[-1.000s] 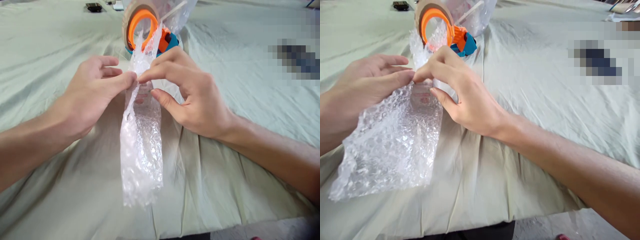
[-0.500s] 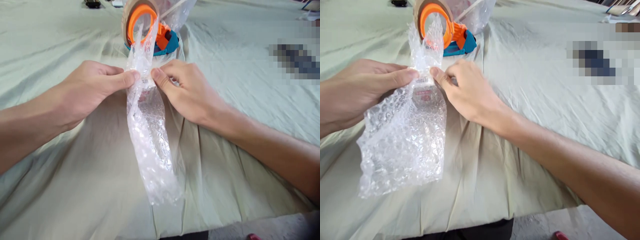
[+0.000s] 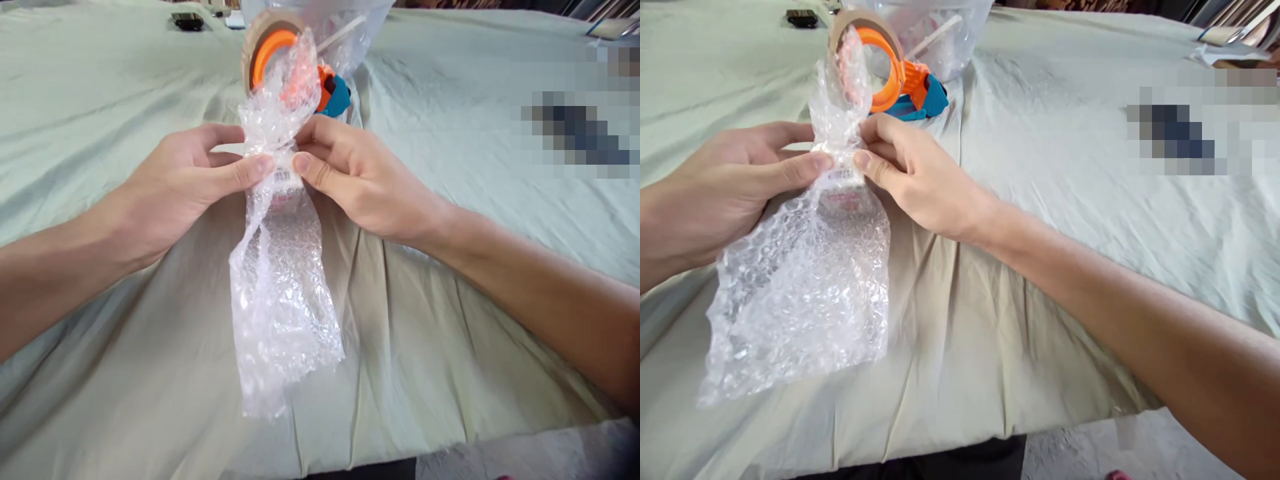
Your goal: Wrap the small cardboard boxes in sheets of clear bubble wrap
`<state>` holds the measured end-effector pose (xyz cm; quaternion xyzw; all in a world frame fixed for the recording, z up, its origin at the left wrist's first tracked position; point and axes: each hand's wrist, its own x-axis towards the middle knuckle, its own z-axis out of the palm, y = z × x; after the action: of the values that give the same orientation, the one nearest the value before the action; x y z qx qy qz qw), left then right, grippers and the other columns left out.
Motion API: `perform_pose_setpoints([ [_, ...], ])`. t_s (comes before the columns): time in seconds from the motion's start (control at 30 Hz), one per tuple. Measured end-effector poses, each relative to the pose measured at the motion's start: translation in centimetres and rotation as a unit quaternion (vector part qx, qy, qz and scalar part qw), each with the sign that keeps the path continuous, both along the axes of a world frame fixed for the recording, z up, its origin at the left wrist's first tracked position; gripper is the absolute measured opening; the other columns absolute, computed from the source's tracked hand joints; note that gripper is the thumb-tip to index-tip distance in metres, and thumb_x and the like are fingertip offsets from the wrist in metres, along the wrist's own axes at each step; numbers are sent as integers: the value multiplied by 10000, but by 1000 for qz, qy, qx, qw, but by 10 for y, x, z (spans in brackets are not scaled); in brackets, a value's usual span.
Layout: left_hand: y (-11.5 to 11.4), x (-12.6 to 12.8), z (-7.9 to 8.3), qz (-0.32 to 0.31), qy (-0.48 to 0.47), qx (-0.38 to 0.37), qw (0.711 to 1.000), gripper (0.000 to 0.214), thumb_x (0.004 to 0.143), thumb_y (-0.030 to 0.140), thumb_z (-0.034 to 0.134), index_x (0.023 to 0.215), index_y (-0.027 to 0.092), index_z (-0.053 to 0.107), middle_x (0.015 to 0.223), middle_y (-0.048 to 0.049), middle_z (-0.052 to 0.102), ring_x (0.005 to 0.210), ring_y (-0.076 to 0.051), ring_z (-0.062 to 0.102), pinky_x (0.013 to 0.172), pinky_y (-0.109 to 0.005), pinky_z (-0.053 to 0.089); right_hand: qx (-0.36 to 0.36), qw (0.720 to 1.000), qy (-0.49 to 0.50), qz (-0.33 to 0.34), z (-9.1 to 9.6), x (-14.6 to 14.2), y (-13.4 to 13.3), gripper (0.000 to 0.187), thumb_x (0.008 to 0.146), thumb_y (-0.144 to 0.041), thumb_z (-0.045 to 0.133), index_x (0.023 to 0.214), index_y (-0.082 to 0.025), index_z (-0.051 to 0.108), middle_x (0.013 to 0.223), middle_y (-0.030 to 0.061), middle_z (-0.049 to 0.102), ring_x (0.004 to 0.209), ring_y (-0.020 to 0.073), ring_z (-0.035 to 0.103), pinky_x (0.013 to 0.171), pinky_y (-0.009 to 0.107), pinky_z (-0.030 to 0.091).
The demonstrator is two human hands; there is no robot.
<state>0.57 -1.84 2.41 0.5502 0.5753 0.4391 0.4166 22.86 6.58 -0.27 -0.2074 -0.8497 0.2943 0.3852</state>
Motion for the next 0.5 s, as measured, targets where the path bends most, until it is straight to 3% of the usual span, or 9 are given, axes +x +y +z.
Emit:
perform_pose_setpoints([
  [0.1,-2,7,2,-13,-42,13,999,533,827,365,993,1294,219,781,989,-37,875,1117,-314,851,1031,-423,692,-61,996,12,64,5,-2,-4,397,1010,-728,745,1064,-342,674,1214,20,800,1135,255,775,1009,394,667],
  [0.17,-2,11,3,-25,-55,22,998,434,865,336,974,1242,197,812,1017,-60,875,1112,-306,844,1023,-388,687,-56,996,25,64,8,-3,-8,415,997,-733,764,1087,-337,674,1301,28,784,1207,261,765,1063,396,653],
  [0.27,-2,12,5,-45,-22,45,998,311,925,393,944,1138,198,829,941,-31,841,1091,-290,838,1022,-386,680,-3,998,41,43,10,-5,-15,329,1065,-640,713,1125,-318,675,1321,47,774,1230,270,763,1113,404,625],
  [0.37,-4,11,7,-32,38,70,996,167,1022,352,847,1076,194,836,898,-8,794,1021,-269,836,1001,-430,673,60,998,20,-10,9,-4,-21,119,1124,-420,648,1165,-322,703,1308,37,793,1224,265,751,1146,398,598],
  [0.43,-8,12,7,8,112,117,987,116,1034,308,816,1097,218,854,994,-10,808,1084,-263,809,1054,-425,639,102,994,6,-32,9,-2,-24,123,1118,-292,630,1165,-329,738,1294,32,801,1233,267,730,1186,413,573],
  [0.5,-13,13,5,47,209,202,956,164,998,292,835,1155,263,868,1186,-9,818,1255,-262,739,1096,-370,591,145,988,3,-53,9,0,-26,157,1094,-241,654,1128,-333,776,1262,59,779,1253,282,700,1197,432,564],
])
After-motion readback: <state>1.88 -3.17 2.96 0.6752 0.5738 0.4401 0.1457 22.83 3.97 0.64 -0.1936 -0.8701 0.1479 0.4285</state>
